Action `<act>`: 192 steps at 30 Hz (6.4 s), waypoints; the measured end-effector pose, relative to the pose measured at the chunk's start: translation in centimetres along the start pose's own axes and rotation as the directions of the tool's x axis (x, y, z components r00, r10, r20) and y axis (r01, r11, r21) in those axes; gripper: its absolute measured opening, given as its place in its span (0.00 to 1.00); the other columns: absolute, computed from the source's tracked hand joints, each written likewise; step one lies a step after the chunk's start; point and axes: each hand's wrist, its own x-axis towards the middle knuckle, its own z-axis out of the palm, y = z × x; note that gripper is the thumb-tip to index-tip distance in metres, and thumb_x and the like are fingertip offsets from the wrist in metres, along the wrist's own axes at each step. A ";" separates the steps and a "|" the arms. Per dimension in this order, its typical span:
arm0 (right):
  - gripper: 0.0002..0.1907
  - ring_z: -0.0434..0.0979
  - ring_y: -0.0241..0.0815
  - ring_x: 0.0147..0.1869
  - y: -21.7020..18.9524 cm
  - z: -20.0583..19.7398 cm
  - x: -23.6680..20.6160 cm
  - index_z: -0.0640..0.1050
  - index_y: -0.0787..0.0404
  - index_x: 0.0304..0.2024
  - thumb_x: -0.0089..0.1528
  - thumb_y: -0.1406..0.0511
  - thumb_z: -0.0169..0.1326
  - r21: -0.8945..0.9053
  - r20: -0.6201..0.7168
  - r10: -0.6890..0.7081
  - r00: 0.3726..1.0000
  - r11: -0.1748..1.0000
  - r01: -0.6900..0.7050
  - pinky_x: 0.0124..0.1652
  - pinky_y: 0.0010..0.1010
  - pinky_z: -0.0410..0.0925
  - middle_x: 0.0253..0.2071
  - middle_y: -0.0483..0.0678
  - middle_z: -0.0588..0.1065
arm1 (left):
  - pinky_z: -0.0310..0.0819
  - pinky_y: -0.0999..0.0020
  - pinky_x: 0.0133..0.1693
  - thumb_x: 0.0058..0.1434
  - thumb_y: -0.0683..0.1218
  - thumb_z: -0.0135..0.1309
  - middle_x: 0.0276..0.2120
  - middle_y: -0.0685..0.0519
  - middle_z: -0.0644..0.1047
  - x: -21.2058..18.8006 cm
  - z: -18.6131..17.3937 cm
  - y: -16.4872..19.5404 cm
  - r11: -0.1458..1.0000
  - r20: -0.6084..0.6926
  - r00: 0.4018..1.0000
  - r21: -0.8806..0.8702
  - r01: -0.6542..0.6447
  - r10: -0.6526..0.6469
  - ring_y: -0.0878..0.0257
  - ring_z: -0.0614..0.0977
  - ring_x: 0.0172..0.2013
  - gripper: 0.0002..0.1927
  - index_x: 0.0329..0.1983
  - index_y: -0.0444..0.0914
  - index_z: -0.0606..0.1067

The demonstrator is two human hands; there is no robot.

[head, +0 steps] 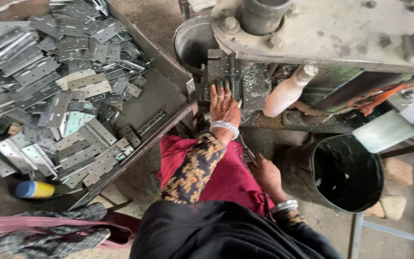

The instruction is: The person repeatedly picks up metal hinge pieces from a bin, places them under a press machine, and activates the press to shape or punch the parts. The person handles the pieces one at a time and returns them to the bin after processing.

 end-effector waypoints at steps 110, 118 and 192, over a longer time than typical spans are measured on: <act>0.26 0.80 0.64 0.49 1.2 -0.5 2.6 0.74 0.54 0.52 0.61 0.46 0.55 0.068 0.201 0.090 0.975 0.992 -0.105 0.45 0.53 0.72 0.42 0.61 0.80 | 0.25 0.39 0.72 0.72 0.52 0.41 0.72 0.48 0.64 -0.6 -1.7 -0.5 0.999 0.169 0.986 -0.042 0.014 -0.007 0.49 0.59 0.73 0.22 0.60 0.36 0.75; 0.26 0.81 0.63 0.46 -0.1 -1.8 1.5 0.74 0.58 0.48 0.62 0.45 0.53 -0.082 0.060 0.021 0.998 0.997 -0.016 0.44 0.54 0.71 0.40 0.60 0.81 | 0.28 0.41 0.72 0.68 0.53 0.41 0.69 0.47 0.67 0.5 -0.1 0.1 0.999 -0.080 0.996 -0.032 0.025 -0.027 0.50 0.58 0.72 0.26 0.62 0.32 0.75; 0.19 0.83 0.51 0.42 -5.3 -9.7 1.2 0.78 0.48 0.55 0.62 0.54 0.58 0.153 -0.234 -0.013 0.972 0.987 0.050 0.41 0.45 0.72 0.38 0.46 0.83 | 0.77 0.51 0.47 0.55 0.54 0.65 0.40 0.42 0.82 -2.5 -2.6 -11.7 0.689 0.172 0.975 -0.690 0.222 -0.142 0.43 0.82 0.45 0.17 0.44 0.41 0.82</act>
